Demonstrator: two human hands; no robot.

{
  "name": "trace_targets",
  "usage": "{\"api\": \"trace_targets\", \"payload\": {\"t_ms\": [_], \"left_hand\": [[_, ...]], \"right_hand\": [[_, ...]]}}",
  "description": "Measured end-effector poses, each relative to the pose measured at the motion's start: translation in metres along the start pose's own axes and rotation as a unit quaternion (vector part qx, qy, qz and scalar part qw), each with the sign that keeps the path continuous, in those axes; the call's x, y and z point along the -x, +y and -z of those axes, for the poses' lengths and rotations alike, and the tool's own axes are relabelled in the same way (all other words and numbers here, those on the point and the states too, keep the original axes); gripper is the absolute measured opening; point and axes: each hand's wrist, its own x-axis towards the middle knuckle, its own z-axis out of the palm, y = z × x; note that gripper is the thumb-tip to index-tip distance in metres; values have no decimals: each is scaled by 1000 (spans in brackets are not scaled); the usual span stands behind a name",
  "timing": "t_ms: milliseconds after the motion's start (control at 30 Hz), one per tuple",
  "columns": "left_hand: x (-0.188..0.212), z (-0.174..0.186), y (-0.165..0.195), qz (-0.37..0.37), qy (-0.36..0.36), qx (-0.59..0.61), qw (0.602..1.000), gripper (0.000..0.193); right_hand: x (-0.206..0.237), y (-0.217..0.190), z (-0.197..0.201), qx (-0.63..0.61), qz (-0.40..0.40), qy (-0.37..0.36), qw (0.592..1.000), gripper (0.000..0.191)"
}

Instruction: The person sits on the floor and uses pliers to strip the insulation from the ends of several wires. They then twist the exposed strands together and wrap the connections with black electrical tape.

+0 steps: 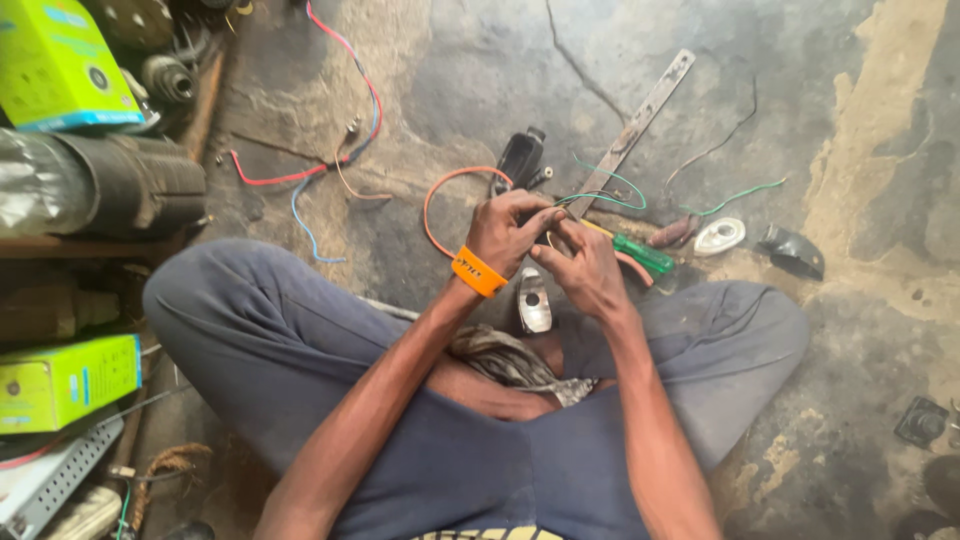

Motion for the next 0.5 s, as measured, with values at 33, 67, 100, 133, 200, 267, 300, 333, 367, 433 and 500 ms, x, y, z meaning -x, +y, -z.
{"api": "trace_targets", "payload": {"t_ms": [33, 67, 100, 133, 200, 267, 300, 333, 367, 433, 500], "left_hand": [[-2, 1, 4, 5, 16, 13, 1000, 19], [-4, 4, 6, 36, 6, 24, 999, 19], [-6, 7, 7, 66, 0, 36, 997, 19], [-7, 12, 8, 99, -5, 45, 994, 19], [-4, 16, 7, 48, -10, 44, 998, 18], [-12, 21, 4, 32, 16, 27, 999, 18], [-17, 23, 2, 47, 41, 11, 998, 18], [-21, 23, 1, 64, 67, -1, 996, 19], [-26, 19, 1, 62, 53, 31, 996, 21], [-27, 31, -1, 69, 9, 61, 996, 27], [-25, 33, 0, 122, -3, 144, 982, 30]], "right_hand": [[2, -4, -3, 15, -2, 5, 1000, 43], [4, -9, -7, 31, -4, 11, 999, 44], [7, -12, -6, 49, -6, 13, 999, 44], [8, -17, -4, 34, 18, 2, 999, 43], [13, -33, 2, 1, 59, -8, 998, 42], [25, -61, 4, -49, 84, -70, 993, 37], [35, -80, 2, -79, 98, -121, 985, 35], [49, -100, -6, -109, 153, -220, 957, 32], [65, -121, -14, -150, 202, -340, 906, 30], [85, -147, -23, -178, 254, -465, 829, 26], [89, -147, -16, -142, 276, -423, 851, 22]]}}
